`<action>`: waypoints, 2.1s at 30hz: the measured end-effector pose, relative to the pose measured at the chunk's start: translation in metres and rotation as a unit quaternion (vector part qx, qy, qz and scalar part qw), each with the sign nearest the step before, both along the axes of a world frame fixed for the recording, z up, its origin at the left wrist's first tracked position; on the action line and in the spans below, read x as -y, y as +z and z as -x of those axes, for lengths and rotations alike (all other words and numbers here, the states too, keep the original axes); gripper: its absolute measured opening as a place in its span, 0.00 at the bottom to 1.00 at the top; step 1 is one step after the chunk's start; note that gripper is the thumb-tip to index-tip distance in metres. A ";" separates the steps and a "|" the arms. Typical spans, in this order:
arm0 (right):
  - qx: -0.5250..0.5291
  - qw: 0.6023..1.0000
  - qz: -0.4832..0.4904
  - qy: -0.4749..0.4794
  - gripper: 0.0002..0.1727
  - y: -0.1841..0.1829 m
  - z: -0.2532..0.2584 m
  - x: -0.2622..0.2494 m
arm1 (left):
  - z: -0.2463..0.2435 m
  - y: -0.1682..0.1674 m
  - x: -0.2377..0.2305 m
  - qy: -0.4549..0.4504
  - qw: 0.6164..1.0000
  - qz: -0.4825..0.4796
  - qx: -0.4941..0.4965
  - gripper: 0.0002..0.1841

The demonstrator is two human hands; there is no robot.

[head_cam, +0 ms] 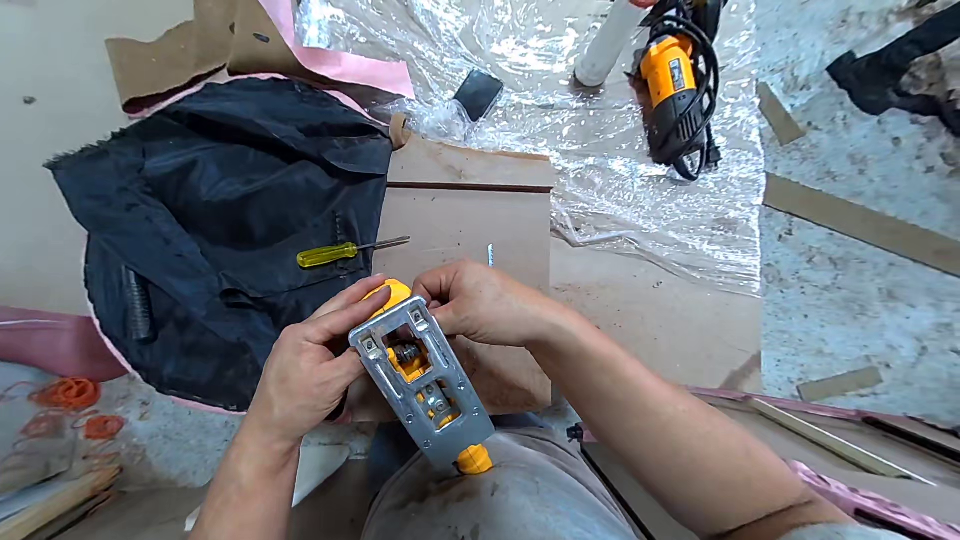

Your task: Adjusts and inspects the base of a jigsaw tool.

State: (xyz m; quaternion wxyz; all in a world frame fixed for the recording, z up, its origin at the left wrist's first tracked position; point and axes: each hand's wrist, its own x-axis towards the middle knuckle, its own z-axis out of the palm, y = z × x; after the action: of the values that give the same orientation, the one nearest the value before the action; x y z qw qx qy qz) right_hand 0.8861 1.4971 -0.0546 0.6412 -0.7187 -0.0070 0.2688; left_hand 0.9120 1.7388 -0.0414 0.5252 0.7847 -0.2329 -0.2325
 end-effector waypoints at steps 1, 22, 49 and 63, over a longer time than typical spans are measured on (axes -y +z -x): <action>-0.002 1.000 -0.003 0.000 0.07 0.000 0.000 0.000 | 0.001 0.000 0.001 0.006 1.000 -0.001 0.000 0.21; -0.042 0.995 -0.086 0.023 0.08 -0.002 -0.007 0.008 | -0.006 0.008 0.010 0.040 0.996 -0.023 -0.072 0.17; 0.066 0.986 0.038 0.149 0.08 0.013 -0.033 0.015 | -0.018 0.007 0.004 -0.028 0.999 -0.006 -0.041 0.11; 0.036 0.989 0.057 0.135 0.10 0.017 -0.036 0.006 | -0.013 -0.001 0.002 0.008 0.996 0.076 -0.049 0.11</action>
State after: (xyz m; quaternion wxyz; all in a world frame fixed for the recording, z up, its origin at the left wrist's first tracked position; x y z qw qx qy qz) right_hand 0.9226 1.4908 -0.0379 0.5561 -0.7561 -0.1118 0.3265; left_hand 0.9245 1.7372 -0.0428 0.5963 0.7317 -0.2176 -0.2483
